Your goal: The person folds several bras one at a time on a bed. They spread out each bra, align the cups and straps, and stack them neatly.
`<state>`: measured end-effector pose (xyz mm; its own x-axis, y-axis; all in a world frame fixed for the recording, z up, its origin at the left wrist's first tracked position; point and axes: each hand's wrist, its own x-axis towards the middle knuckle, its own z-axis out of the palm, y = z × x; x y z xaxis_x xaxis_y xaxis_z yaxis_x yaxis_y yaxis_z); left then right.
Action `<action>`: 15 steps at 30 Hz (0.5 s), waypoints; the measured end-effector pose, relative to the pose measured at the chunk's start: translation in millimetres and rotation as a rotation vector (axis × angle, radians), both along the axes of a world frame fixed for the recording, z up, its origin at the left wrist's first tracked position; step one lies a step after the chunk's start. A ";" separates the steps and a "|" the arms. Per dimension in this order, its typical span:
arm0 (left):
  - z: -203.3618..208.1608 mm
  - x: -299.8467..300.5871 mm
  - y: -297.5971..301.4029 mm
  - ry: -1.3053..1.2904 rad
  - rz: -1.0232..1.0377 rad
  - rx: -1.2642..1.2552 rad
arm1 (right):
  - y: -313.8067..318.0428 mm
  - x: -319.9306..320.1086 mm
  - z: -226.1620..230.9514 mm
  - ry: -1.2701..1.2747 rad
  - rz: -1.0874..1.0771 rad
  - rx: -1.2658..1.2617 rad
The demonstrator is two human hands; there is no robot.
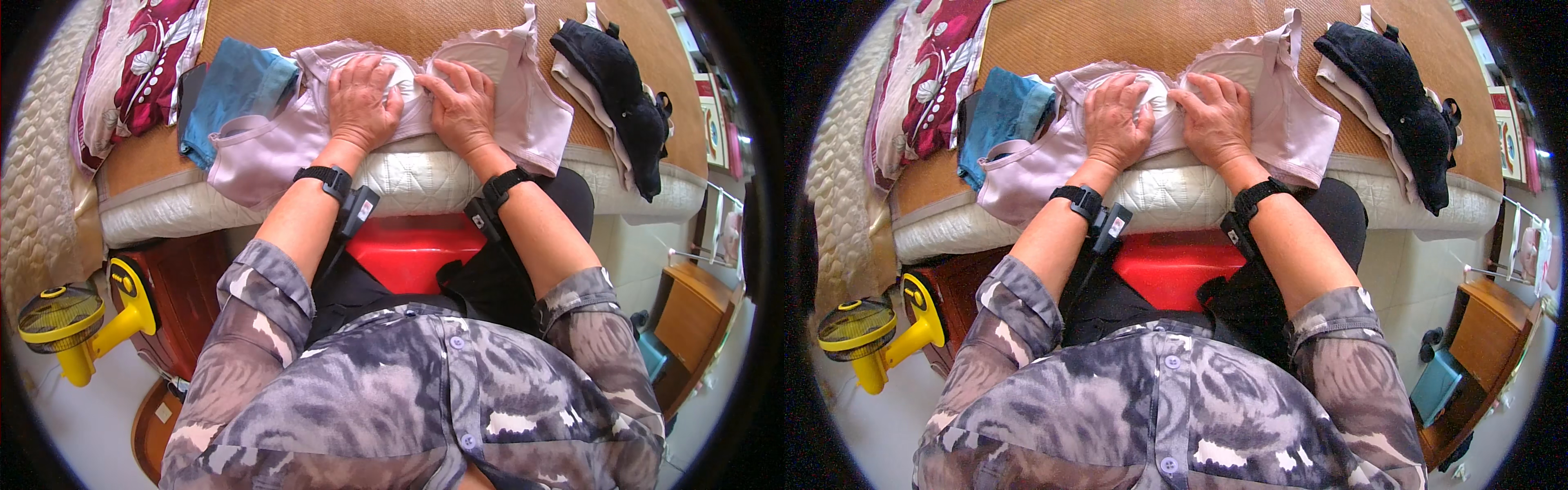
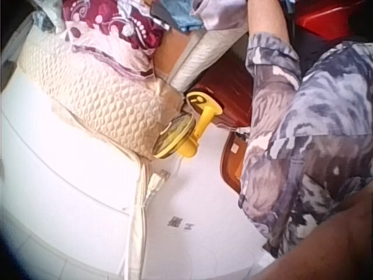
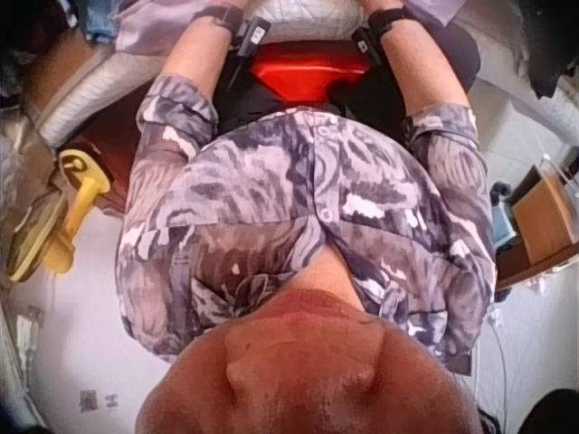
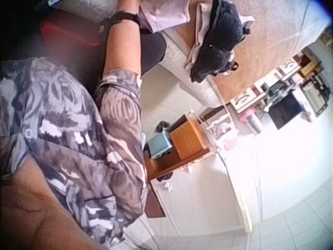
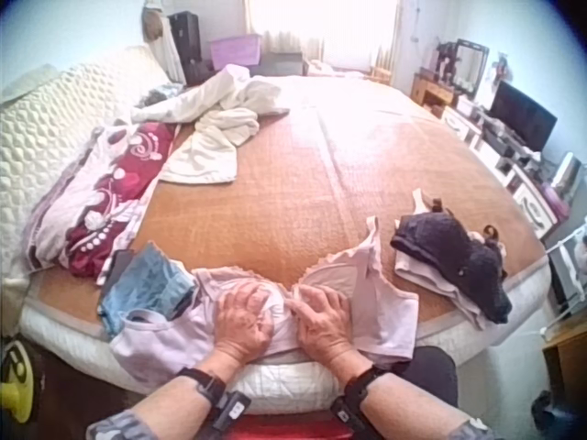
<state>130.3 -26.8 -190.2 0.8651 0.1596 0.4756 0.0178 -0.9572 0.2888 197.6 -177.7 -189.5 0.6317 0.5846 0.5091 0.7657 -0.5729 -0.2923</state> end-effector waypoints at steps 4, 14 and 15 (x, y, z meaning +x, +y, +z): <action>-0.2 -0.2 1.2 -0.004 0.001 -0.006 | 0.9 -0.5 0.9 0.000 0.000 -0.003; -3.2 0.8 1.7 -0.008 -0.001 0.009 | 0.6 0.5 -0.5 -0.009 -0.007 0.018; -3.3 0.7 1.7 -0.006 -0.004 0.004 | 0.4 0.3 0.4 -0.006 -0.005 0.021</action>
